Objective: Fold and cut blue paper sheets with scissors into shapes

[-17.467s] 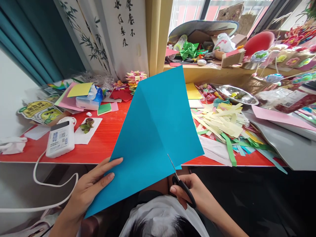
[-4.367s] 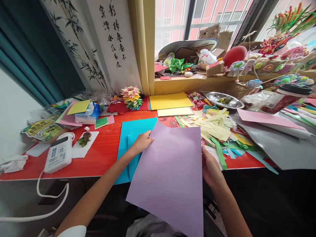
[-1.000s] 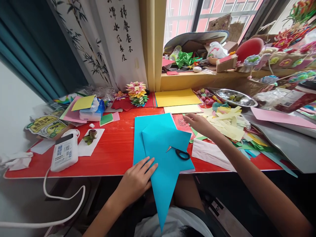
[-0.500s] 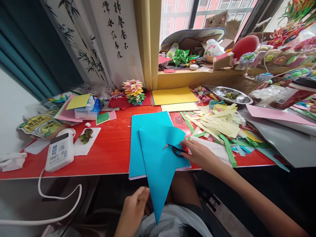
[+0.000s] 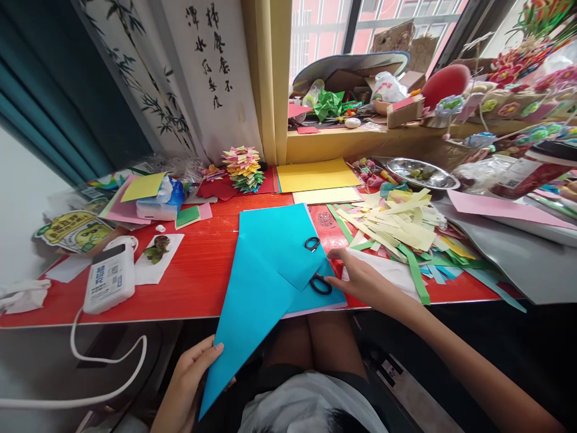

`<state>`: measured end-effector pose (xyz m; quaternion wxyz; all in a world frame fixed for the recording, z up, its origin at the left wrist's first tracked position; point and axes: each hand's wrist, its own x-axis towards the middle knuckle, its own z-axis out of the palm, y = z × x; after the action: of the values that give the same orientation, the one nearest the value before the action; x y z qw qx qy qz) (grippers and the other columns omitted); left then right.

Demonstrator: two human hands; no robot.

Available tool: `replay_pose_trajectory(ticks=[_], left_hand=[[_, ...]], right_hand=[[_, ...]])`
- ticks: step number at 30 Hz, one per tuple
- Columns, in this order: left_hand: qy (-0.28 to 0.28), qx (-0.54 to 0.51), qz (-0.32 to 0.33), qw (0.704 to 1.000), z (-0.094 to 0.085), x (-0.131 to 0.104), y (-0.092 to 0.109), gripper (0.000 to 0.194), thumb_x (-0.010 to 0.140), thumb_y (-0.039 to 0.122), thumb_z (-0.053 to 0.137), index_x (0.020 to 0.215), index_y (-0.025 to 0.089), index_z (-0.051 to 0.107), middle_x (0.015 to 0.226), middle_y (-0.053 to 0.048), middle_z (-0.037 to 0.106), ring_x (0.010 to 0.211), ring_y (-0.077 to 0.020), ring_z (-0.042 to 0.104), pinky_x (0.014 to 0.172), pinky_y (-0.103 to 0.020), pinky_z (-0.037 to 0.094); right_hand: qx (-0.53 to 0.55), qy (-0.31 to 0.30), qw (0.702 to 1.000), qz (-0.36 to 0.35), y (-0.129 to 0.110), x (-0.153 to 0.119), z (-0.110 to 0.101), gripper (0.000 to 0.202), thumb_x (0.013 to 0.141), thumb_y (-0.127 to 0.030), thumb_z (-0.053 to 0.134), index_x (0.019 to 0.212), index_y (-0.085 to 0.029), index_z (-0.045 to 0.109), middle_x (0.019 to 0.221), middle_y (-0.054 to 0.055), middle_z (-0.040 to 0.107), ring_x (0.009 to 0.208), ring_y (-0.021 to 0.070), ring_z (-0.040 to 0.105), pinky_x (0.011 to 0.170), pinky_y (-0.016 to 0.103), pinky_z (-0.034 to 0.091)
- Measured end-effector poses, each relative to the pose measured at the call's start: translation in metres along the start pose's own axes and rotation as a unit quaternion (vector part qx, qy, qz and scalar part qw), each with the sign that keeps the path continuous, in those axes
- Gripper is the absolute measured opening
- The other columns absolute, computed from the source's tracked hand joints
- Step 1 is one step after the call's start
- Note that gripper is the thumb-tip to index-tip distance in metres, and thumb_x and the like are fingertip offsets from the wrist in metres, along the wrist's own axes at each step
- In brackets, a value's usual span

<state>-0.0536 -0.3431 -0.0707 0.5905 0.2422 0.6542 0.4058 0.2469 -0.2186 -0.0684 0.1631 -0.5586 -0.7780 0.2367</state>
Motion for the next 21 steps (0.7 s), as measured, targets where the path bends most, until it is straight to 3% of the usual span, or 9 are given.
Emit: replay_pose_trajectory(ticks=[3,5,7,10,13,17,21], left_hand=[[-0.023,0.079,0.003,0.997,-0.016,0.007,0.002,0.039,0.064,0.049,0.068,0.081,0.014,0.063,0.054,0.0,0.059,0.051,-0.0155,0.056,0.052,-0.025,0.048],[0.005,0.119,-0.004,0.993,-0.023,0.012,0.003,0.042,0.064,0.052,0.067,0.083,0.015,0.062,0.056,-0.001,0.062,0.055,-0.0179,0.06,0.052,-0.025,0.049],[0.037,0.138,-0.002,0.99,-0.027,0.016,0.005,0.049,0.063,0.056,0.066,0.092,0.017,0.061,0.06,-0.001,0.064,0.058,-0.0206,0.062,0.052,-0.027,0.05],[0.047,0.168,0.02,0.984,-0.026,0.022,0.013,0.056,0.062,0.059,0.065,0.101,0.019,0.059,0.067,-0.001,0.066,0.064,-0.0225,0.063,0.055,-0.029,0.051],[0.037,0.195,0.054,0.979,-0.018,0.027,0.025,0.052,0.063,0.058,0.064,0.097,0.019,0.061,0.067,-0.001,0.066,0.063,-0.021,0.062,0.056,-0.027,0.049],[0.034,0.213,0.103,0.971,-0.012,0.035,0.038,0.045,0.067,0.059,0.06,0.091,0.021,0.06,0.063,0.001,0.065,0.055,-0.0172,0.059,0.053,-0.025,0.045],[0.041,0.279,0.113,0.953,-0.023,0.044,0.044,0.047,0.069,0.061,0.056,0.093,0.02,0.058,0.069,0.0,0.065,0.061,-0.019,0.06,0.058,-0.027,0.044]], right_hand=[[-0.007,-0.032,0.998,-0.059,-0.002,0.004,-0.001,0.06,0.081,-0.041,0.055,0.133,-0.021,0.033,0.137,0.012,0.043,0.126,0.0267,0.04,0.101,0.041,0.036],[-0.026,-0.044,0.993,-0.102,-0.002,0.012,-0.004,0.071,0.079,-0.042,0.058,0.139,-0.02,0.027,0.146,0.011,0.03,0.136,0.0261,0.025,0.108,0.042,0.026],[-0.039,-0.067,0.99,-0.121,-0.001,0.021,-0.008,0.079,0.077,-0.043,0.06,0.142,-0.02,0.023,0.149,0.011,0.024,0.138,0.0261,0.019,0.109,0.041,0.024],[-0.058,-0.091,0.986,-0.126,0.001,0.037,-0.012,0.079,0.075,-0.047,0.06,0.141,-0.019,0.027,0.143,0.013,0.033,0.132,0.0284,0.031,0.103,0.041,0.033],[-0.107,-0.089,0.98,-0.143,0.0,0.047,-0.014,0.07,0.077,-0.044,0.057,0.137,-0.016,0.035,0.129,0.014,0.048,0.12,0.0297,0.043,0.094,0.04,0.04],[-0.221,-0.106,0.961,-0.13,-0.007,0.05,-0.016,0.058,0.081,-0.032,0.05,0.135,-0.014,0.037,0.106,0.011,0.064,0.099,0.0281,0.056,0.086,0.039,0.04],[-0.27,-0.101,0.953,-0.095,-0.009,0.044,-0.019,0.056,0.077,-0.027,0.052,0.131,-0.013,0.042,0.098,0.012,0.067,0.091,0.0333,0.059,0.066,0.035,0.04]])
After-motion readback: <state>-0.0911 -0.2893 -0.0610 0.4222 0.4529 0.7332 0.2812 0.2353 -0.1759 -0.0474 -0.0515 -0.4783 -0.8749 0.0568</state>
